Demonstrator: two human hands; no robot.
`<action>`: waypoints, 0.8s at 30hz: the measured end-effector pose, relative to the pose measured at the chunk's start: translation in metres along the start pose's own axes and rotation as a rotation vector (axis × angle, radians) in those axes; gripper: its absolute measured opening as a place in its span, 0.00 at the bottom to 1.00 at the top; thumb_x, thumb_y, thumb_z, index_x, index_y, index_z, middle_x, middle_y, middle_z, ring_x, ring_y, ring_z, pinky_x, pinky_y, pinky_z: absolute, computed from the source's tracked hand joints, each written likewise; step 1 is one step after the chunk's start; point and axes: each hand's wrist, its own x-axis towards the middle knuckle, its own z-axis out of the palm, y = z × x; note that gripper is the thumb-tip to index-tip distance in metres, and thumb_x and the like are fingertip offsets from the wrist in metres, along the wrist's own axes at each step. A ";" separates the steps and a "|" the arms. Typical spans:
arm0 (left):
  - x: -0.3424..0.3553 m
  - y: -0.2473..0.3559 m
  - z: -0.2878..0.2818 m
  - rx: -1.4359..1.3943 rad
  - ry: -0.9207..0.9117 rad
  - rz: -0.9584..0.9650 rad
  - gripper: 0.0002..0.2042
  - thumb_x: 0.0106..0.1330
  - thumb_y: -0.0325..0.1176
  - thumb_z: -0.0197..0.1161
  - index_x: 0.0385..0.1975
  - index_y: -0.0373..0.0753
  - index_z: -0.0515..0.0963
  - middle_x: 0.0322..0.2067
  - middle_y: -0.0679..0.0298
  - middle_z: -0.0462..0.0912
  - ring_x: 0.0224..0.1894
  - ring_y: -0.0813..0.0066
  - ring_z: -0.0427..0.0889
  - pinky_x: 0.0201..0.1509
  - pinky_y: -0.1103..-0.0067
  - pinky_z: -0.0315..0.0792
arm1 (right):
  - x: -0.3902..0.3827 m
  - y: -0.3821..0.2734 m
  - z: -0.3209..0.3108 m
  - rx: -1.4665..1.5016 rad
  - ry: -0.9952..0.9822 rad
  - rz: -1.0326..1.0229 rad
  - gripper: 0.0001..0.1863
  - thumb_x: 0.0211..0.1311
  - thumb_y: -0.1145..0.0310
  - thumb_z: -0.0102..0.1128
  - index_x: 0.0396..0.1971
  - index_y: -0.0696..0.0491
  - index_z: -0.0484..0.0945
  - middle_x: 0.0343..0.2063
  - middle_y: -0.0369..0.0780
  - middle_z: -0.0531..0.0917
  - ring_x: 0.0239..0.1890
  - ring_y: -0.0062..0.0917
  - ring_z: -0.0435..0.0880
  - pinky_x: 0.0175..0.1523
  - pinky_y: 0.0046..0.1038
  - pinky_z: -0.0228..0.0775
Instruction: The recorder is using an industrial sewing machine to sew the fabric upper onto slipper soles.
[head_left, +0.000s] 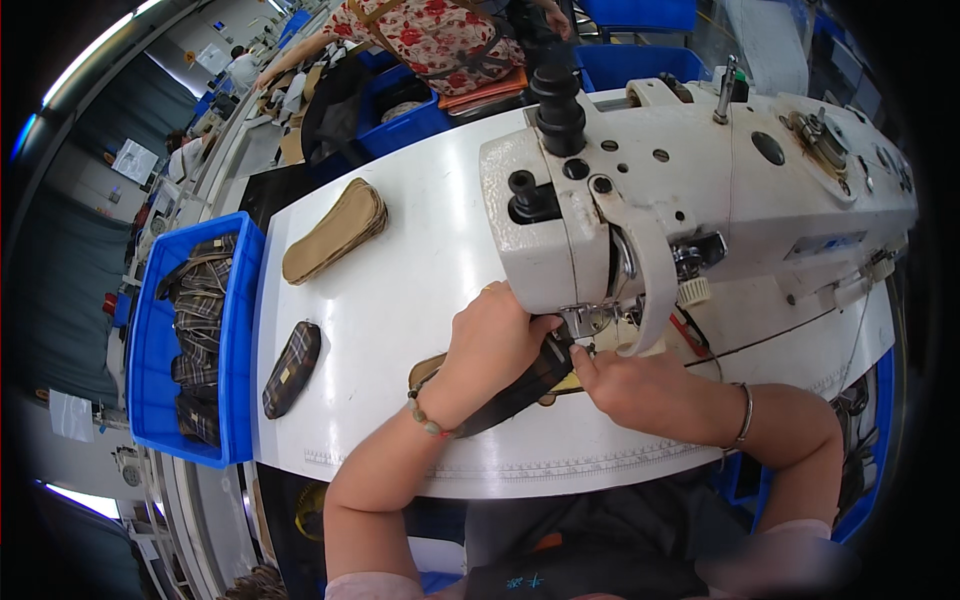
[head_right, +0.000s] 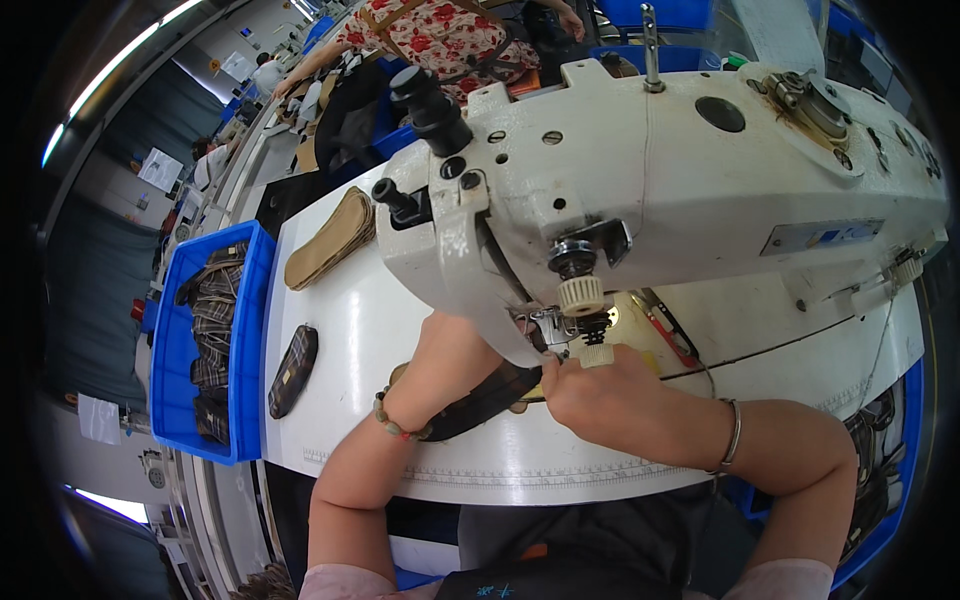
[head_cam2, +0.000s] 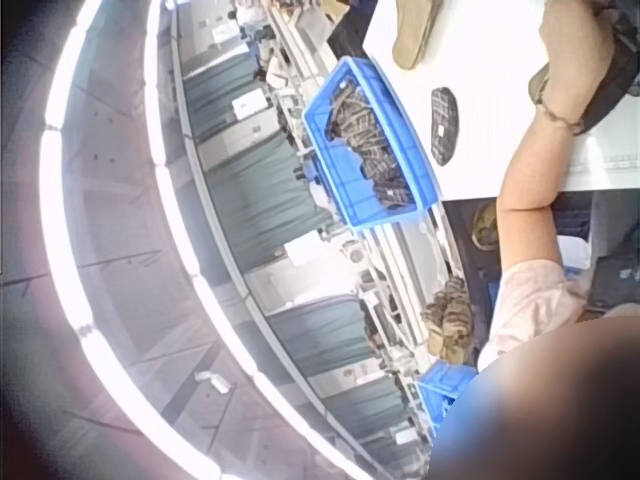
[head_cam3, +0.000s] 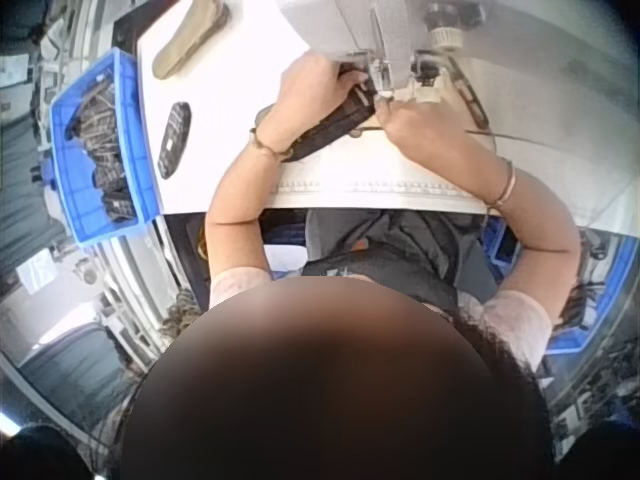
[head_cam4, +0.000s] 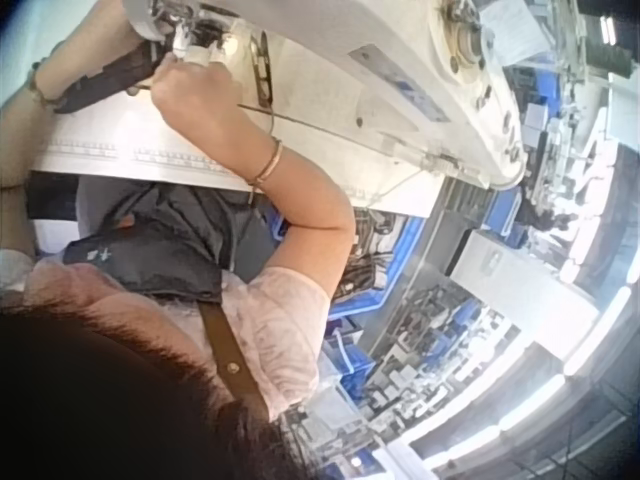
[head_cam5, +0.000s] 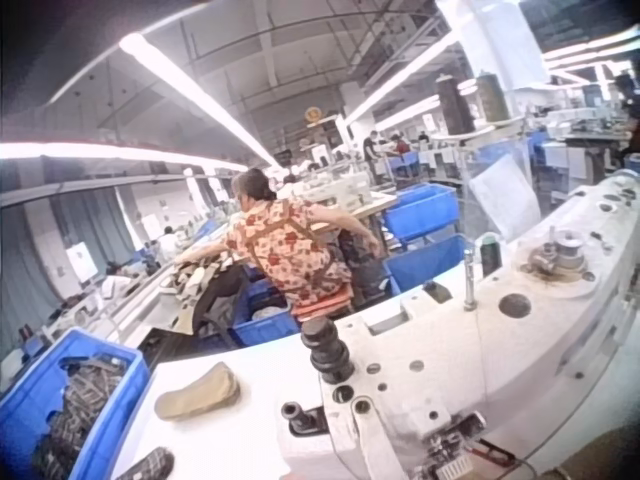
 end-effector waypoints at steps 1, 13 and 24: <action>0.000 -0.001 0.002 0.002 -0.001 0.001 0.10 0.57 0.32 0.71 0.36 0.36 0.83 0.31 0.53 0.83 0.36 0.49 0.84 0.38 0.62 0.78 | -0.001 0.000 0.000 0.001 0.002 0.002 0.20 0.48 0.74 0.61 0.44 0.64 0.84 0.15 0.35 0.78 0.15 0.22 0.79 0.18 0.30 0.67; 0.031 -0.015 0.015 -0.105 0.168 0.376 0.14 0.55 0.21 0.65 0.42 0.38 0.83 0.40 0.53 0.85 0.46 0.51 0.83 0.49 0.65 0.76 | 0.000 0.005 0.003 -0.165 0.029 -0.002 0.23 0.47 0.72 0.62 0.46 0.66 0.83 0.06 0.28 0.68 0.09 0.17 0.72 0.16 0.25 0.56; 0.042 -0.036 0.038 -0.273 0.163 0.429 0.14 0.59 0.22 0.63 0.45 0.37 0.82 0.43 0.52 0.84 0.48 0.51 0.83 0.50 0.65 0.76 | 0.000 0.010 0.014 -0.305 -0.001 -0.067 0.25 0.48 0.70 0.66 0.49 0.64 0.81 0.09 0.26 0.71 0.14 0.20 0.76 0.18 0.25 0.63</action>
